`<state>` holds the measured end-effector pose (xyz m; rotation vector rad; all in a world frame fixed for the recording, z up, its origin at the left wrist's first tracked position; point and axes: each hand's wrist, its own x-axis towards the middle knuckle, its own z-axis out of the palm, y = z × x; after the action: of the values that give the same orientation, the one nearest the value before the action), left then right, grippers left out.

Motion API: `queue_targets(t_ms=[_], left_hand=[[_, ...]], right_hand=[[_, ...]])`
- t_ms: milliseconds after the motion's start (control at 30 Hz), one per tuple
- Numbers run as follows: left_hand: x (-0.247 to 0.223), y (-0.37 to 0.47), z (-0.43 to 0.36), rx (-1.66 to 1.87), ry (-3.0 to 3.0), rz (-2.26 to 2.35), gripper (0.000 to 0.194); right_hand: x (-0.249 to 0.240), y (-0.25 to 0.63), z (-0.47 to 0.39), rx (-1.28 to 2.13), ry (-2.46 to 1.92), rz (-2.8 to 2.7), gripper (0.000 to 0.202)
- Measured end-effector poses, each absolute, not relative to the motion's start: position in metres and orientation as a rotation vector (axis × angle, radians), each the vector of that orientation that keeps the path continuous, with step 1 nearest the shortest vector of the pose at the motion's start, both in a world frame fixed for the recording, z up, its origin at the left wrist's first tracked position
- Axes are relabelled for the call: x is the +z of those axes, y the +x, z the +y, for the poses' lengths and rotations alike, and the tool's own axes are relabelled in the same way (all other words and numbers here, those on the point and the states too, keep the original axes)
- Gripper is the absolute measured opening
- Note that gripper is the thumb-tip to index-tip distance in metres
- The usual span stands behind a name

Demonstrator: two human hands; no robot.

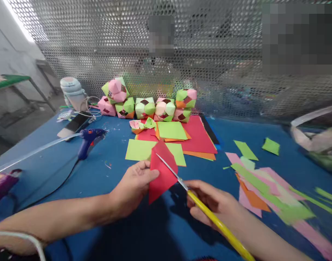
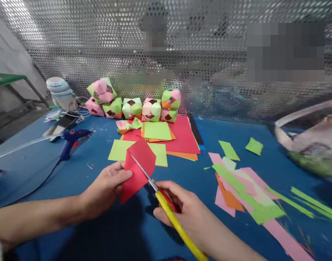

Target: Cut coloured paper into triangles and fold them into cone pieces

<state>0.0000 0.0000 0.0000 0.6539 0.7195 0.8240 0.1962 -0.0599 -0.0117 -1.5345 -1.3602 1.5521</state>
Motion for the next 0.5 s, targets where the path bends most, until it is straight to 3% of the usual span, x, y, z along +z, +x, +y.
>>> queue_targets(t_ms=[500], left_hand=[[-0.005, -0.0037, -0.0031, 0.773, 0.684, 0.644, 0.016]], right_hand=[[-0.011, 0.1986, -0.0596, 1.593, -1.536, -1.344, 0.042]])
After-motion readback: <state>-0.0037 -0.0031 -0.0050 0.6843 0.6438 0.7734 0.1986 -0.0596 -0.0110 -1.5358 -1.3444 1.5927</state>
